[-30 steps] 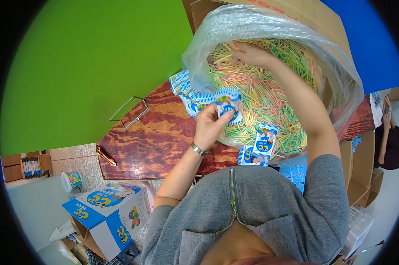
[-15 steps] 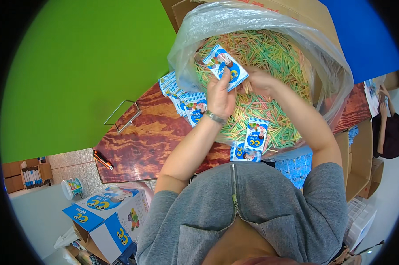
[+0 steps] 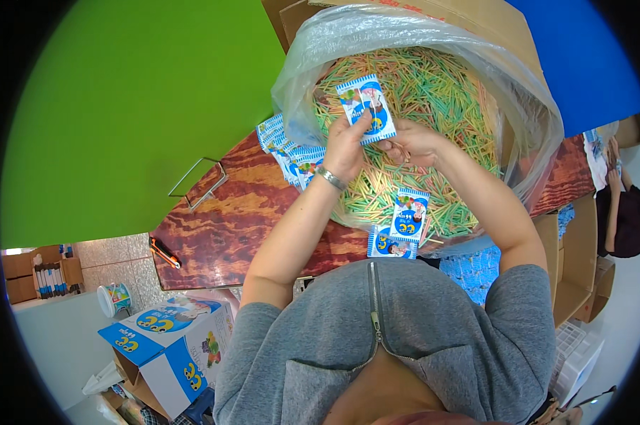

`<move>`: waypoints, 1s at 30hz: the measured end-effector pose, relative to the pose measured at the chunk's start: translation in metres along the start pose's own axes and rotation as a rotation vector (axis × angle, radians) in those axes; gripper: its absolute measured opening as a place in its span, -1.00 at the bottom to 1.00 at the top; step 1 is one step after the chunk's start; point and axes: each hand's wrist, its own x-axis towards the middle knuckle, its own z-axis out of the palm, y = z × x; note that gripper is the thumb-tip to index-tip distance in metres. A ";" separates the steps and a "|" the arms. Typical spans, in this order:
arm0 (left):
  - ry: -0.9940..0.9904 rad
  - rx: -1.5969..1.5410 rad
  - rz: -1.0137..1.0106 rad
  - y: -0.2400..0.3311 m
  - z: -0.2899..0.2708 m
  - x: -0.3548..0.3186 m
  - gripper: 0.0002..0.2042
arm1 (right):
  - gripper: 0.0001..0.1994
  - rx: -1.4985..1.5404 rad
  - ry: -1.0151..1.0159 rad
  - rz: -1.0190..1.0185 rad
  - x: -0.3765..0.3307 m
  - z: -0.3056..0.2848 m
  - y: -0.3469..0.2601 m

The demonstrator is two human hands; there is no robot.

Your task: Packing small blue product packets into a large container with colorful shredded filler and then placing them into a box.

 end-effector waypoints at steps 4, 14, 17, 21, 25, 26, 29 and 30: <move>-0.136 -0.023 -0.137 0.014 -0.008 0.006 -0.79 | -0.91 0.055 0.016 0.019 -0.003 0.006 0.005; -0.071 -0.051 -0.025 0.016 0.007 -0.039 -0.74 | -0.78 0.127 0.189 -0.250 -0.011 0.019 -0.005; -0.070 -0.280 -0.150 -0.006 0.014 -0.067 -0.75 | -0.77 0.044 0.367 -0.532 -0.001 0.029 -0.004; -0.121 -0.337 -0.127 -0.007 0.020 -0.065 -0.76 | -0.75 -0.190 0.510 -0.752 0.005 0.032 0.006; -0.126 -0.327 -0.111 -0.002 0.021 -0.062 -0.77 | -0.68 -0.079 0.468 -0.843 -0.002 0.045 0.016; -0.131 -0.326 -0.113 -0.001 0.022 -0.062 -0.77 | -0.66 -0.076 0.434 -0.788 -0.005 0.046 0.017; -0.158 -0.301 -0.095 0.000 0.020 -0.062 -0.77 | -0.69 0.013 0.428 -0.723 -0.009 0.050 0.012; -0.128 -0.108 -0.015 0.002 0.016 -0.063 -0.79 | -0.73 -0.151 0.377 -0.740 -0.017 0.044 0.003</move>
